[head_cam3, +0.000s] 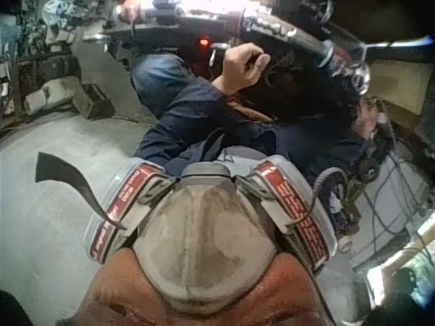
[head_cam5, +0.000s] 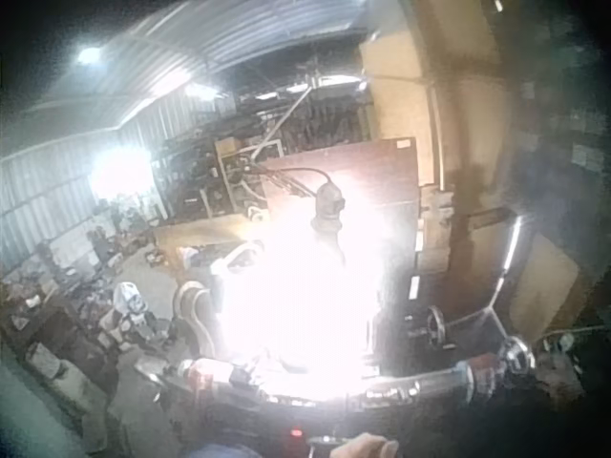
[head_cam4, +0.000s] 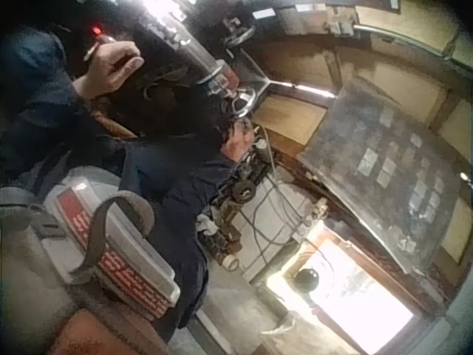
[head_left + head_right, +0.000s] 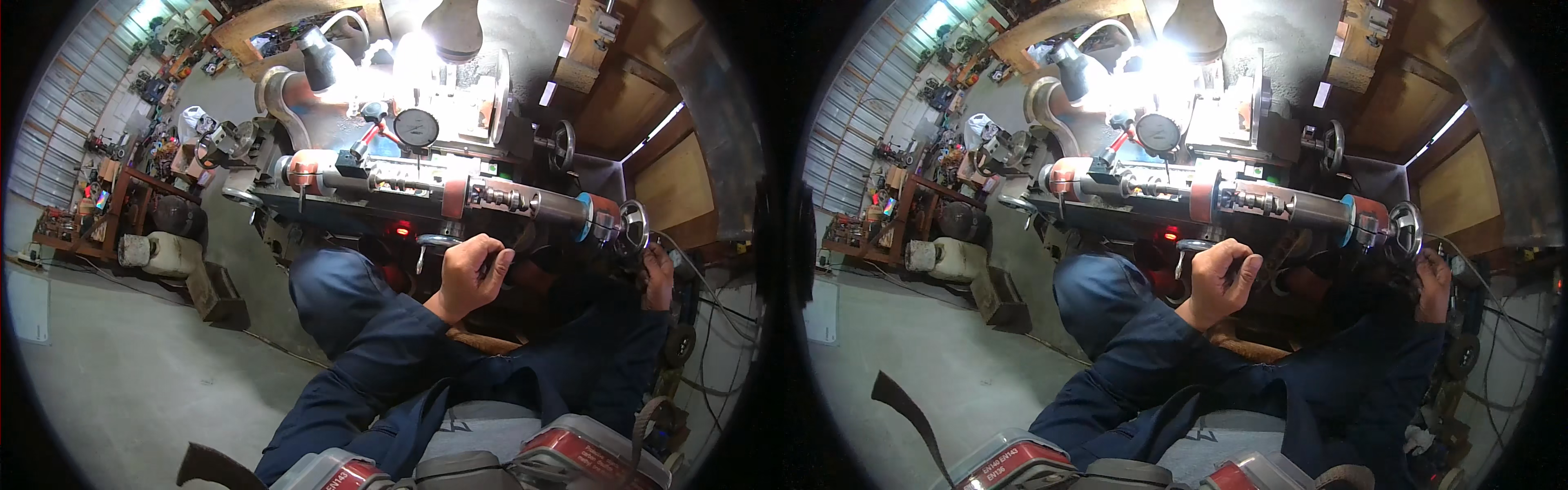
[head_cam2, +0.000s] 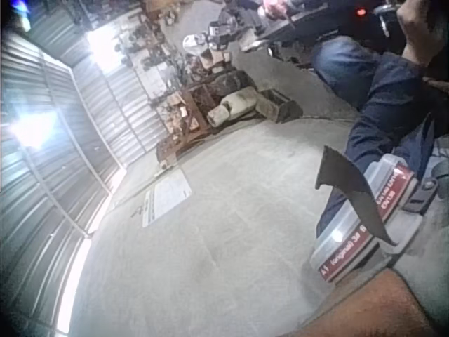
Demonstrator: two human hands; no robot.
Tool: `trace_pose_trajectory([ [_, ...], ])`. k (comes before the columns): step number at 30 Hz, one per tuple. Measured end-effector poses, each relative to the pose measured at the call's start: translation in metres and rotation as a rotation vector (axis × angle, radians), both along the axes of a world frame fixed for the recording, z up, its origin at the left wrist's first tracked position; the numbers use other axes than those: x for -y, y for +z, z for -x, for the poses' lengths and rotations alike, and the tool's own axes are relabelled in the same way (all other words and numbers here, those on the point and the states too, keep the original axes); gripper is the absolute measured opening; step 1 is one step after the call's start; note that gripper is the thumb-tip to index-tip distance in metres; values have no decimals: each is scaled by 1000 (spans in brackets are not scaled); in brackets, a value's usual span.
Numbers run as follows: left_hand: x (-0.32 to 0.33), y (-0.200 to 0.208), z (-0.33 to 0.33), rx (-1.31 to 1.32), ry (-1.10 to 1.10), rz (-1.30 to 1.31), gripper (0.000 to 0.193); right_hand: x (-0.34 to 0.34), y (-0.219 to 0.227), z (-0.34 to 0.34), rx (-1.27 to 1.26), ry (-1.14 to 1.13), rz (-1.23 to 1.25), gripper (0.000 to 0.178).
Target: The person operates a lathe machine by turning handles to move the cutting tool and measuring the component with a dial indicator.
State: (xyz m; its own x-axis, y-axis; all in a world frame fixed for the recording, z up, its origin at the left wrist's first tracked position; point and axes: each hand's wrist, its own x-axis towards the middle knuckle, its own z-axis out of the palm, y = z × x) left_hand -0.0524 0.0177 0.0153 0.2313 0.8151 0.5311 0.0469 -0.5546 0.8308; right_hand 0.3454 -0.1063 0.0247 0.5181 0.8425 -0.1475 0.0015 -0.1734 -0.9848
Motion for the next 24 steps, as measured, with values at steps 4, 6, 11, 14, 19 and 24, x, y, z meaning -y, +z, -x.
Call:
trace_pose_trajectory([
  [4,0,1,-9,-18,-38,-75,13,-16,17,4,87,-62,7,22],
  [6,2,2,-15,-9,-74,-125,14,-28,17,2,148,-109,29,24],
  [11,4,6,-20,-81,-186,-128,13,-51,24,23,979,-371,-136,29],
  [14,9,10,-21,-176,-434,137,20,-41,77,114,342,-454,-254,29],
  [19,36,34,-39,107,-759,534,44,-33,54,212,255,200,-428,31],
  [24,30,24,-28,5,-658,598,28,-53,83,197,673,518,-449,31],
])
